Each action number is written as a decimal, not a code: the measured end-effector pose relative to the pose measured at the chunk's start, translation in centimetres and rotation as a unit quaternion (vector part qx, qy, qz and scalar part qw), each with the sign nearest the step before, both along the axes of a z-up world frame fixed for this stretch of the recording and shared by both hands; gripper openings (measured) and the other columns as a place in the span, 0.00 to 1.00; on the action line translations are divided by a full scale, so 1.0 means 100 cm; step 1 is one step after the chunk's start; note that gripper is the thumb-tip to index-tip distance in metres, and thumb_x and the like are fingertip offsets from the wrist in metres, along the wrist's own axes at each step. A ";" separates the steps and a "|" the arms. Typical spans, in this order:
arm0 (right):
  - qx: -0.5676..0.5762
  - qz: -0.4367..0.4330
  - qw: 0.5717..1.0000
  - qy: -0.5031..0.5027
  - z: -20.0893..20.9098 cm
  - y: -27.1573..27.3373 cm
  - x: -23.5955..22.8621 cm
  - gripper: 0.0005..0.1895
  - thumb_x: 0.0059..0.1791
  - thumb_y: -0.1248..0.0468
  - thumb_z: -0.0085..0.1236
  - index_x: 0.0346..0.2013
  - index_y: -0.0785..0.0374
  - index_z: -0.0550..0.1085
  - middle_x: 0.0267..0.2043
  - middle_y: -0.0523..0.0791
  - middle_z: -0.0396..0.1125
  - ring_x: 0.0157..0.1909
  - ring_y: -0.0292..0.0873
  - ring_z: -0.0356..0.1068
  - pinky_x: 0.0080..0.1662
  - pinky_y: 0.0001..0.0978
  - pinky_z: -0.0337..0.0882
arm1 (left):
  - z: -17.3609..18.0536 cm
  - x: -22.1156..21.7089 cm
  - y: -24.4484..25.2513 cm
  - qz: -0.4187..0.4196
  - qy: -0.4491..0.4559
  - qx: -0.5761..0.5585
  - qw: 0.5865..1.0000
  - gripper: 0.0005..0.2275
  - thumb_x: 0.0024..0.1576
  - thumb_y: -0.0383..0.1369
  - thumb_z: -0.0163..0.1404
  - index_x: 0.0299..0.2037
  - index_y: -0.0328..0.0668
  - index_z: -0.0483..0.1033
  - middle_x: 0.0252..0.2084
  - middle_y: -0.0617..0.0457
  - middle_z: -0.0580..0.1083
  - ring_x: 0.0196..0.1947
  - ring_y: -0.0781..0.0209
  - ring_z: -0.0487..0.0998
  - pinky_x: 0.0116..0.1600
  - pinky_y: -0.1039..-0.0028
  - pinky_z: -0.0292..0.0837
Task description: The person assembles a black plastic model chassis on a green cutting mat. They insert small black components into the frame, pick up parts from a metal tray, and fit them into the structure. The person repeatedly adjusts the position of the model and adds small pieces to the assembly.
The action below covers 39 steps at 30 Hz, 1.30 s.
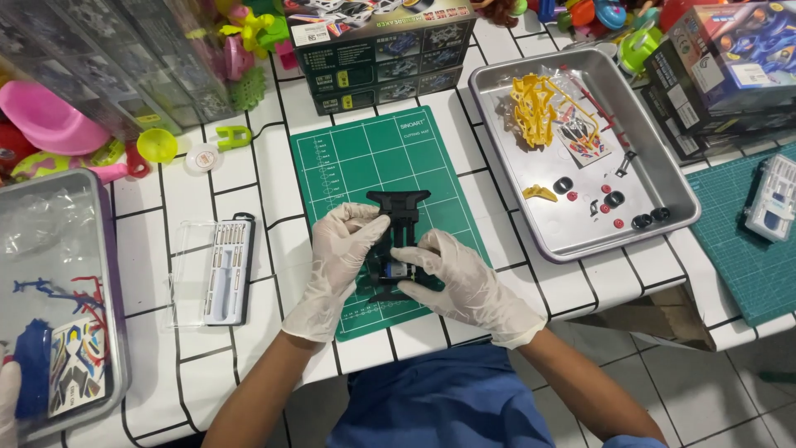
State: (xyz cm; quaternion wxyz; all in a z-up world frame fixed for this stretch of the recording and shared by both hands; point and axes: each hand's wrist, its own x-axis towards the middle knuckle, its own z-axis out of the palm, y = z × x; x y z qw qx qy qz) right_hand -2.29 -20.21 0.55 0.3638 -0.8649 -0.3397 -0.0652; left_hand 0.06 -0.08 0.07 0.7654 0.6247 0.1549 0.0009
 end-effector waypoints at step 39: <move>-0.315 -0.210 0.915 0.143 0.005 -0.276 0.100 0.20 0.45 0.70 0.59 0.52 0.56 0.79 0.52 0.49 0.72 0.55 0.55 0.72 0.59 0.49 0.70 | -0.004 -0.003 0.005 -0.007 0.034 -0.024 0.999 0.10 0.51 0.22 0.61 0.41 0.40 0.76 0.34 0.52 0.77 0.32 0.65 0.76 0.44 0.78 0.77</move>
